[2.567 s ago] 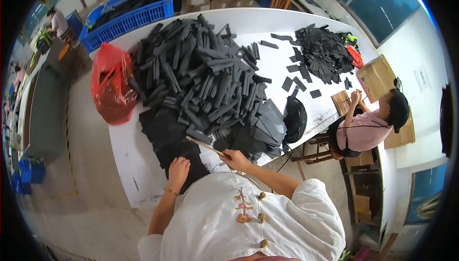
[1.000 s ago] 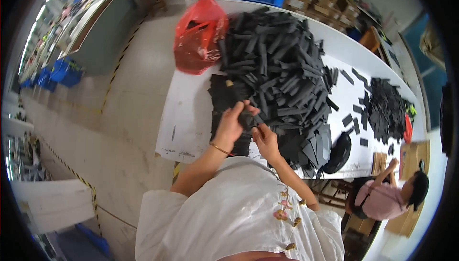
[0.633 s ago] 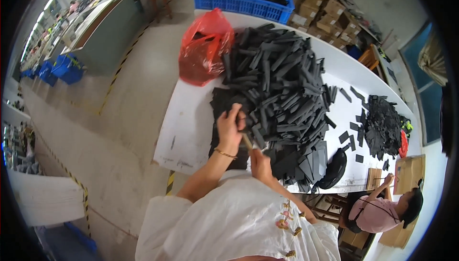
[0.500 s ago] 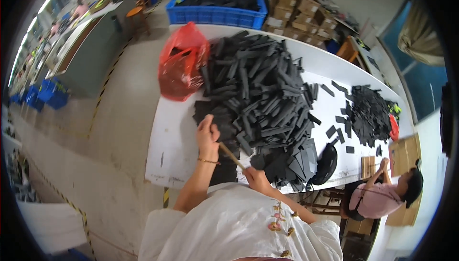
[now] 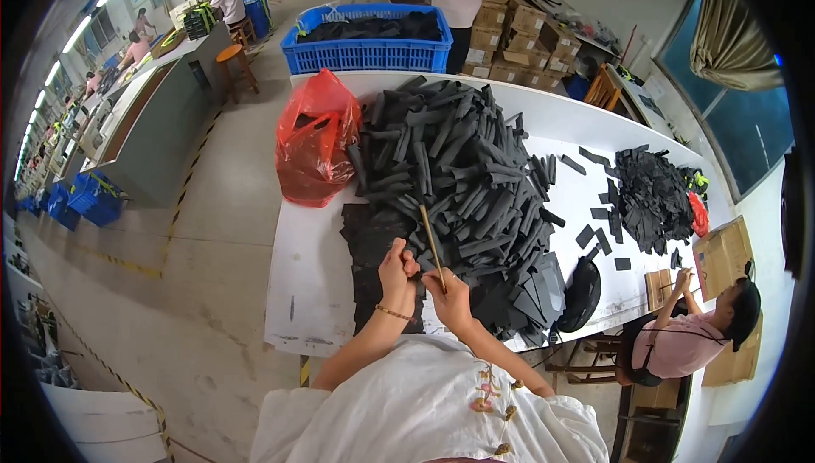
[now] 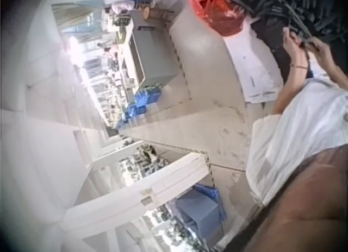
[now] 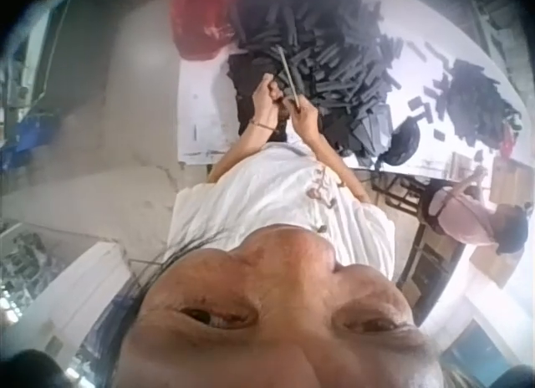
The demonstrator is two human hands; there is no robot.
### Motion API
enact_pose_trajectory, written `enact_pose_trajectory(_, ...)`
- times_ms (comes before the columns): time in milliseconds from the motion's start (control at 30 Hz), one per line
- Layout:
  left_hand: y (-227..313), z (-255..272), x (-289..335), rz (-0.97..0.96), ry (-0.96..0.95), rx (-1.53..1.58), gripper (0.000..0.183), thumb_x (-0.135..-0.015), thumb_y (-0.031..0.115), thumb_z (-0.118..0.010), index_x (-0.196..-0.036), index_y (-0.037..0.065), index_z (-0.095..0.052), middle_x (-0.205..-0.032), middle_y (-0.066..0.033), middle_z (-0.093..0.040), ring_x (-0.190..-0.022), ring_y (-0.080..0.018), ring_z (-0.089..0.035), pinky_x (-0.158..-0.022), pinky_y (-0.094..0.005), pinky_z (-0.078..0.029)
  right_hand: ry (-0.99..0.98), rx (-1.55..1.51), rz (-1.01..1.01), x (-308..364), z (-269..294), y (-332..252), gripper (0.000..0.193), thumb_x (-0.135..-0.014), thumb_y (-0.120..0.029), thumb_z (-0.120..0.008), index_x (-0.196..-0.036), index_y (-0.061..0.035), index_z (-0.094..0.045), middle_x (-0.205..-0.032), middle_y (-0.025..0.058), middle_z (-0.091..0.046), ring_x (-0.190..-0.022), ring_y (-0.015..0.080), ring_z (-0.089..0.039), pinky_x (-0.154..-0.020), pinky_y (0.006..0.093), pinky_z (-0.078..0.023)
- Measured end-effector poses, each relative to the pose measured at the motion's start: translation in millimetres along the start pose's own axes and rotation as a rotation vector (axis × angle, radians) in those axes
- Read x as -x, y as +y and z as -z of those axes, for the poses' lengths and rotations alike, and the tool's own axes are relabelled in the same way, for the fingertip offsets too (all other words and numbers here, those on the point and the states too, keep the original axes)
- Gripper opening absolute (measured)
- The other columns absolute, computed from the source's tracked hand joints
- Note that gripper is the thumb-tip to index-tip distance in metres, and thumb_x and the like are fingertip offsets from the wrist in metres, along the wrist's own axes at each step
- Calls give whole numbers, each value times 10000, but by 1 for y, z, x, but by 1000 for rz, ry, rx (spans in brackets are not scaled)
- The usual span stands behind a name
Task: The worker applies glue to small black foam strips using a wooden stick and organizes them on a table.
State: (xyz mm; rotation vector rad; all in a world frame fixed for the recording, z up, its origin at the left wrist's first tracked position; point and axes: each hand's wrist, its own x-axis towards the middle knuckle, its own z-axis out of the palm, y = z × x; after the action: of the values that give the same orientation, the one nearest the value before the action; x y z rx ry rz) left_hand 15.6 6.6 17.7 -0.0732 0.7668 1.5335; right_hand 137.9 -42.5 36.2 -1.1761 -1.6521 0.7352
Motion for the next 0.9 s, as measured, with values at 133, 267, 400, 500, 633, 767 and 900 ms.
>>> enact_pose_trajectory(133, 31, 8, 0, -135, -149, -470, 335, -882, 237, -687, -1130, 31, -594, -901, -66, -669, -731, -124, -614, -644, -257, -496, -81, -78, -37, -13, 8, 7, 71, -867, -51, -663, -894, 14, -652, -719, 106, -575, -629, 185, -556, -581, 277, -438)
enact_pose_trajectory(267, 44, 5, 14, -47, -798, -1164, 555, -916, 218, -643, -1375, 23, -398, -984, -55, -632, -836, -92, -586, -669, -254, -507, -132, -49, 6, -23, 18, 4, 61, -847, -39, -655, -878, 11, -669, -733, 120, -571, -637, 243, -584, -556, 315, -430)
enact_pose_trajectory(400, 23, 4, 23, 301, -794, -919, 245, -969, 228, -547, -1073, 6, -551, -722, -25, -560, -571, -107, -546, -526, -257, -483, -47, 135, 64, -39, 25, 1, 21, -820, -8, -639, -827, 11, -643, -755, 144, -575, -685, 306, -601, -575, 324, -439)
enact_pose_trajectory(500, 1, 14, 34, 186, -730, -1107, 335, -1005, 307, -452, -909, 3, -556, -674, -23, -558, -507, -121, -549, -470, -260, -484, 257, 29, 83, -57, 35, 12, 76, -833, 38, -572, -761, 15, -580, -734, 143, -579, -678, 261, -589, -614, 314, -448)
enact_pose_trajectory(633, -20, 44, 75, 236, -889, -1241, 337, -995, 260, -426, -866, 20, -625, -711, -47, -625, -547, -114, -563, -489, -235, -451, 613, -293, -318, -121, 121, 1, 161, -946, -68, -526, -807, -8, -580, -695, -9, -566, -623, 67, -493, -554, 231, -389)
enact_pose_trajectory(767, 20, 22, 40, -79, -500, -1086, 283, -981, 232, -457, -908, 19, -627, -812, -55, -605, -679, -98, -568, -622, -203, -457, 176, -115, -247, -121, 121, -17, 202, -964, -189, -570, -921, -3, -637, -652, -36, -505, -576, 42, -435, -517, 222, -340)
enact_pose_trajectory(900, 26, -63, 32, -396, -637, -765, 124, -898, 102, -644, -972, 7, -612, -843, 0, -619, -769, -58, -565, -676, -184, -437, -63, -174, -294, -103, 83, -28, 216, -950, -196, -599, -917, 15, -633, -660, -35, -502, -591, 44, -426, -530, 228, -355)
